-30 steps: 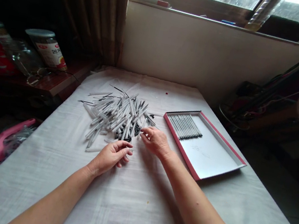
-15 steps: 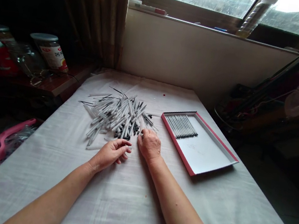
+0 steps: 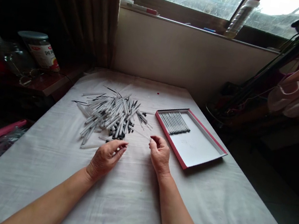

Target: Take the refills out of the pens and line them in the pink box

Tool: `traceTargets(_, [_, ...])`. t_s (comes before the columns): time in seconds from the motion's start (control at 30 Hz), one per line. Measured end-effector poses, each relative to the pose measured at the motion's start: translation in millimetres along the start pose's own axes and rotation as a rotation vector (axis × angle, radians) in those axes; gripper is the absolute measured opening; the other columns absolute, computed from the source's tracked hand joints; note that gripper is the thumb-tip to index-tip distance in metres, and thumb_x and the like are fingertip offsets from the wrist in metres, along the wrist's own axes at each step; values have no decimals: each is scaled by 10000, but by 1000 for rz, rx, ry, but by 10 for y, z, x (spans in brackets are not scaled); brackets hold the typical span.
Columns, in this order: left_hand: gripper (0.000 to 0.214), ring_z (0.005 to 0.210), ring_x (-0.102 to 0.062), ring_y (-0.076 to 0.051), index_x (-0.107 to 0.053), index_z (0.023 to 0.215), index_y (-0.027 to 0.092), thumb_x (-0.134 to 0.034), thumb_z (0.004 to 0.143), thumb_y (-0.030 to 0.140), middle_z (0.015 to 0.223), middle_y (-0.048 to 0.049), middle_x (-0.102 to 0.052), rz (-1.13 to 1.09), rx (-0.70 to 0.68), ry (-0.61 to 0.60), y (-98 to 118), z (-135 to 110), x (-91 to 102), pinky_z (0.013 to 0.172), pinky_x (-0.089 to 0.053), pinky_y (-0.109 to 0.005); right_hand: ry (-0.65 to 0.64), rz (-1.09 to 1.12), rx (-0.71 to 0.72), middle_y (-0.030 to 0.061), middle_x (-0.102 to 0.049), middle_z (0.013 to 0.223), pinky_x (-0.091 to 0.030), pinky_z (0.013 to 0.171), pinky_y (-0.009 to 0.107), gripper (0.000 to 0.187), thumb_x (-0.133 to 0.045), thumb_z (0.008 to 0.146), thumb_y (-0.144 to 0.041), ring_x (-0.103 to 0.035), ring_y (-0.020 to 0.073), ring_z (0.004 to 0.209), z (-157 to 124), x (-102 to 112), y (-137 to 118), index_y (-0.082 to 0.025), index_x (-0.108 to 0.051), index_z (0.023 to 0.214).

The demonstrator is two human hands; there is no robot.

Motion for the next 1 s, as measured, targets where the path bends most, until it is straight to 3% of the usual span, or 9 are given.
traceTargets(0.07, [272,1162,-566,-250,-660,1105,234,-546,872,314,1194,-98,-649,152,-183,105,68,-3,30,1046,-410,-413,-48,145,-28,42,-672,798,-520,627,293,253,-564,783,-392,-622,164,671,-64,-48,-60,-190,-640,915])
traceTargets(0.17, [332,1295,-451,-275,-616,1201,232,-547,878,269,1324,-106,-570,321,-314,167,101,7,52,1133,-275,-486,-158,322,-63,13,-652,719,-507,570,277,222,-631,744,-388,-594,141,589,-137,-113,-196,-197,-638,857])
traceTargets(0.23, [321,1200,-530,-275,-621,1200,224,-525,896,263,1220,-113,-632,381,-313,112,73,16,44,1120,-276,-503,-231,387,-82,0,-643,695,-497,549,267,216,-664,722,-381,-581,130,562,-141,-134,-265,-198,-640,833])
traceTargets(0.33, [311,958,-629,-255,-652,1157,207,-456,932,296,991,-111,-697,383,-229,-1,2,17,23,991,-420,-458,-301,403,-97,10,-657,712,-484,535,259,257,-656,737,-427,-585,128,557,-33,-134,-273,-189,-641,833])
traceTargets(0.43, [337,943,-634,-255,-645,1164,201,-417,943,315,1007,-120,-691,302,-161,-47,-41,6,6,884,-487,-391,-265,201,-61,43,-686,759,-483,563,265,307,-554,816,-463,-610,147,604,193,-102,-179,-177,-653,859])
traceTargets(0.57, [322,969,-644,-226,-627,1174,211,-422,944,305,1049,-101,-692,239,-134,-74,-72,7,-12,888,-490,-334,-131,-484,52,84,-711,948,-483,751,310,246,-514,865,-312,-649,195,805,464,-66,-73,-185,-688,984])
traceTargets(0.67, [309,979,-646,-226,-629,1156,199,-433,941,305,1057,-99,-699,267,-121,-43,-108,26,-3,887,-492,-333,-143,-823,23,104,-685,1053,-470,737,307,275,-531,878,-309,-650,223,883,538,-107,-46,-202,-680,1083])
traceTargets(0.83, [263,955,-649,-223,-651,1095,188,-468,930,279,1017,-83,-717,311,-191,3,-155,43,-11,885,-500,-361,-155,-945,-54,80,-665,1046,-443,653,278,246,-482,917,-328,-650,202,830,547,-181,-50,-244,-694,1008])
traceTargets(1.0, [234,937,-656,-214,-664,1063,193,-499,909,255,992,-69,-726,321,-226,29,-202,94,-22,875,-514,-363,-70,-793,-2,99,-694,1011,-450,704,293,236,-465,914,-267,-657,217,856,528,-120,37,-185,-665,1008])
Point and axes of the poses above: each hand's wrist, its own z-axis towards the middle knuckle, its own x-axis out of the back of the hand, y = z × x, the point moved 3 cm from there along z, towards the middle knuckle
